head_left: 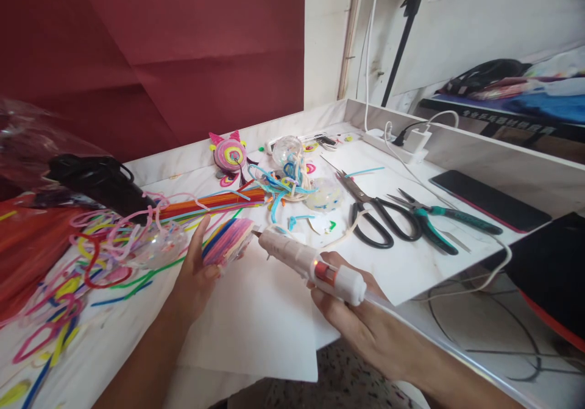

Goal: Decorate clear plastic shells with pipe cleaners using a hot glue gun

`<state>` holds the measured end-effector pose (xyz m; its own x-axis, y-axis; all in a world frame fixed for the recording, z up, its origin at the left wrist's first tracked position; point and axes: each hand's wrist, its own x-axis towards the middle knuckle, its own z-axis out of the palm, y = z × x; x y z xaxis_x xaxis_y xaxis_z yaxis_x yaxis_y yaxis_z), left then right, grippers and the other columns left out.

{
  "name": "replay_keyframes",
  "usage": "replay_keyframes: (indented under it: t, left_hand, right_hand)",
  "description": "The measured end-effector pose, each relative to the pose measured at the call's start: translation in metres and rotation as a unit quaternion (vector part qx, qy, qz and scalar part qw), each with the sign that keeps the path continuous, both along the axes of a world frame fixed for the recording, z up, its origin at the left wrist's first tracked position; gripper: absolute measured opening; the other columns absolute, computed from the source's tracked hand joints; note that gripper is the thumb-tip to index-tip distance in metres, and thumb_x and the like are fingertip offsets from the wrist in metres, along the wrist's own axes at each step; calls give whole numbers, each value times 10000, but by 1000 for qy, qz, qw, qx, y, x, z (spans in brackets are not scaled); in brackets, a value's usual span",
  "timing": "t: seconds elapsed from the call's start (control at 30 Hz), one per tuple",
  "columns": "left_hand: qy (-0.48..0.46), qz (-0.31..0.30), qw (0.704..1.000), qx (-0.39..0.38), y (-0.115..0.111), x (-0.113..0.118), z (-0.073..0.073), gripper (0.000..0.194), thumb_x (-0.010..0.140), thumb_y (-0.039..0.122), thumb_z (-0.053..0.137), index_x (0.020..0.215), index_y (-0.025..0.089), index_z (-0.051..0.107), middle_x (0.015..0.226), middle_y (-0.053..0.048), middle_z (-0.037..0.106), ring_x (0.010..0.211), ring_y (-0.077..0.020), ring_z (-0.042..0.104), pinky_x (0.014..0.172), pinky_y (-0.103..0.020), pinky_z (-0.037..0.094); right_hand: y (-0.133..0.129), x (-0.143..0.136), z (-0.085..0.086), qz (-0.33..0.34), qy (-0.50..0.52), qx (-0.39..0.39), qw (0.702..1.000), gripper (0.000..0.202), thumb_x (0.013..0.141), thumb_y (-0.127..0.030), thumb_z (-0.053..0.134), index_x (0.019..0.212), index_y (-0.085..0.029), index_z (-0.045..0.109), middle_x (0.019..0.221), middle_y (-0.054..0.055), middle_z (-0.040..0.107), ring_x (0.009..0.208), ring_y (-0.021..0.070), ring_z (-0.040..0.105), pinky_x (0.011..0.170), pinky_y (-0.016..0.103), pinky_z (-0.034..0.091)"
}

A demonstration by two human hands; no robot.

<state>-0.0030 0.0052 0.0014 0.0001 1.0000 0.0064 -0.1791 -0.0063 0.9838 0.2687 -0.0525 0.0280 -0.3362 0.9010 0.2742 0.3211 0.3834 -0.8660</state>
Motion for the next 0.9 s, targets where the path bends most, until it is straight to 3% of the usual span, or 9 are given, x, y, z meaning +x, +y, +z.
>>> replay_keyframes:
  t: [0.17,0.33,0.47,0.77,0.9]
  left_hand:
    - [3,-12,1000,26,2,-5,-6,894,639,409,832,1449,389,454,1485,-29,530,1374,-346,450,1132,-445,352]
    - [9,-35,999,23,1,-6,-4,958,634,473,828,1485,414,392,1468,-39,547,1332,-382,494,1095,-494,391]
    - [13,-37,999,31,-1,-5,-2,926,613,495,845,1447,426,450,1445,-36,566,1352,-397,464,1070,-496,424]
    - [1,-31,999,28,-1,-4,-3,934,606,452,846,1450,415,449,1496,-30,513,1368,-405,441,1073,-494,426]
    - [21,-34,999,29,-3,-4,0,930,633,464,830,1467,429,420,1542,-23,457,1377,-409,425,1050,-500,446]
  right_hand:
    - [1,0,3,-15,-2,-3,1000,105,918,-173,443,886,-243,514,693,-10,575,599,159,552,561,289,475]
    - [0,1,3,-33,-10,10,999,109,914,-199,429,837,-247,490,707,1,595,609,168,568,536,298,475]
    - [-1,2,3,-39,-17,12,999,105,929,-208,428,900,-242,522,779,15,632,673,177,603,553,300,483]
    - [-6,4,0,-13,-15,2,1000,104,944,-233,424,949,-253,525,707,-1,584,635,182,579,574,314,496]
    - [-6,3,3,-27,-17,9,999,104,939,-213,429,938,-242,528,806,22,635,696,181,601,600,313,495]
